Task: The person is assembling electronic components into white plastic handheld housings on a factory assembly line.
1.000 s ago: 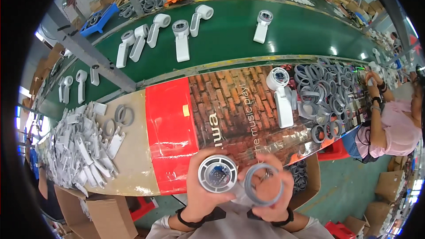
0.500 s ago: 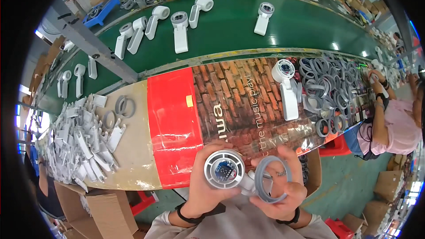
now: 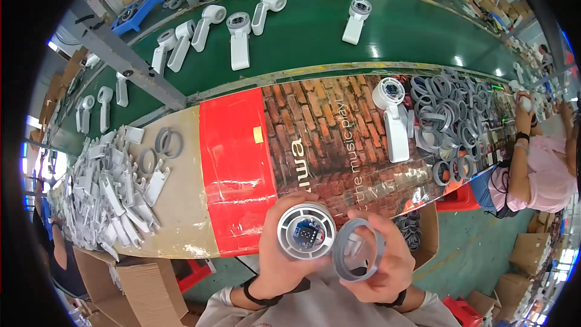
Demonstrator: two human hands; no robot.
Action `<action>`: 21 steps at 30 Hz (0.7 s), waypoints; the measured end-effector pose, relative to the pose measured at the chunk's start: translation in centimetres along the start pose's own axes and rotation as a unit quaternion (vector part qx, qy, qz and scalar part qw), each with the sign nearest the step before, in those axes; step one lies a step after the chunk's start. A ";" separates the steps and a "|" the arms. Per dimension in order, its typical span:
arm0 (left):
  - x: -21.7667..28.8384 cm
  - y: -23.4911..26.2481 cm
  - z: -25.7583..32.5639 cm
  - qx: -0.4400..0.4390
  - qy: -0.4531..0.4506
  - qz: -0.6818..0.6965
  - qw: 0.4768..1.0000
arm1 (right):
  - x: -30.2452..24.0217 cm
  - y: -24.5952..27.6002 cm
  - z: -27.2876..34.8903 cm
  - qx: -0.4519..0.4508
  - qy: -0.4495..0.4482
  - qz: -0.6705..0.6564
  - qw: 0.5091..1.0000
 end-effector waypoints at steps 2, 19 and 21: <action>0.0 0.0 0.0 0.005 0.001 0.001 1.000 | 0.4 -0.3 0.3 0.017 0.003 -0.027 0.999; 1.0 -0.2 -0.2 0.015 -0.031 -0.034 0.999 | 1.6 -0.6 0.7 0.040 0.059 -0.101 0.992; 0.8 -0.2 -0.1 0.018 -0.026 -0.041 0.999 | 1.7 -0.6 0.6 0.045 0.063 -0.097 0.992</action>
Point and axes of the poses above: each hand's wrist, its own z-axis away from the middle knuckle, its own y-axis out of the back of the hand, x = y × z, the point moved 2 cm from there along -z, towards the middle knuckle, and after that the axes turned 13 degrees about -y, right-handed, at the moved point
